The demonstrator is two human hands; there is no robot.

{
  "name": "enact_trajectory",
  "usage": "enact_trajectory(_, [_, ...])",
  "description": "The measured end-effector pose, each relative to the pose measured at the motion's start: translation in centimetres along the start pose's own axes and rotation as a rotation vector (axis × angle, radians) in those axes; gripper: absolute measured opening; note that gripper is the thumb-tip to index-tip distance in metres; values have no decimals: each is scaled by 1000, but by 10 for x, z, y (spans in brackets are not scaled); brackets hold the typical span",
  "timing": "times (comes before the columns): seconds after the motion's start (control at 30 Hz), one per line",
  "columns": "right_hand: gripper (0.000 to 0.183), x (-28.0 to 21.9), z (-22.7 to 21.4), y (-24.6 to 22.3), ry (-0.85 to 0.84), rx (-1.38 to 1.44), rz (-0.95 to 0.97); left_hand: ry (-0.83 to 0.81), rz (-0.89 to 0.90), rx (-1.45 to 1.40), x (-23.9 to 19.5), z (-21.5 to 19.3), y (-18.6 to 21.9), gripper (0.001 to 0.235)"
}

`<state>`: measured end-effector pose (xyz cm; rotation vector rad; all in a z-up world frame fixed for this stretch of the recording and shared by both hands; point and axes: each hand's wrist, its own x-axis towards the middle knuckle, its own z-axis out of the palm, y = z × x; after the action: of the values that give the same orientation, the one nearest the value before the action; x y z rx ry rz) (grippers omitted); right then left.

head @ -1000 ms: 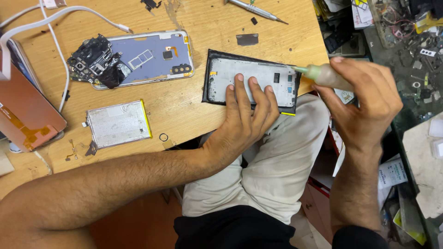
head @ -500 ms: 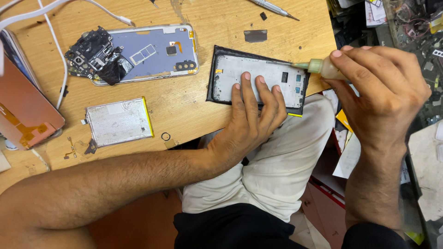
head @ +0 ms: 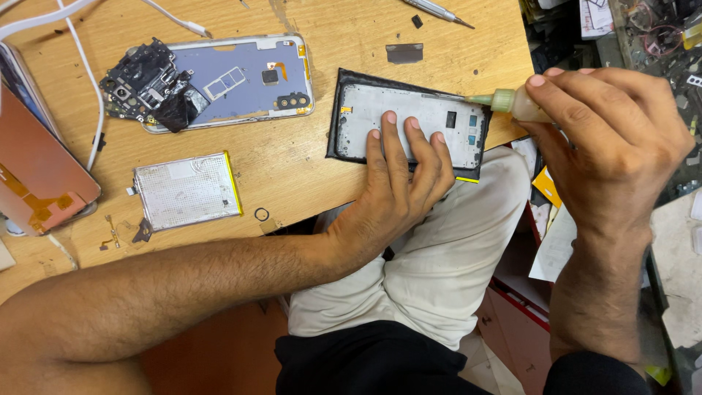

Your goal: The person applies adhesive to the edges of a smartphone frame and presses it down to secure it. They use a small tube to dispense glue and a cloth to wipe excess adhesive from the frame's surface.

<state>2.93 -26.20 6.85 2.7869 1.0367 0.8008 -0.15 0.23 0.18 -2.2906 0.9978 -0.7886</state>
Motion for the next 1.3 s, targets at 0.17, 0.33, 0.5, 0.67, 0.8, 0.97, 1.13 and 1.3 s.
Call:
enact_trajectory(0.17, [36,-2,-4,1,-15,-34,-3,-2,8,13,0,2,1,43])
enact_trajectory(0.33, [38,-12,-7,2,-44,-56,12,-3,5,25,0,3,3,44])
enact_trajectory(0.5, [39,-31,-9,4,-57,12,142,-1,-6,6,0,3,3,41])
enact_trajectory(0.67, [43,-75,22,-8,247,816,852,-33,8,-64,1,-2,-2,43])
enact_trajectory(0.8, [41,-150,44,3,765,1244,1128,-64,69,-36,3,-6,-10,43])
enact_trajectory(0.97, [33,-224,47,63,893,660,1154,-86,120,34,2,-7,-12,43])
enact_trajectory(1.13, [36,-258,65,91,828,648,1208,-94,109,52,4,-7,-10,43])
enact_trajectory(1.3, [43,-263,67,80,683,377,1226,-95,90,25,3,-8,-8,45])
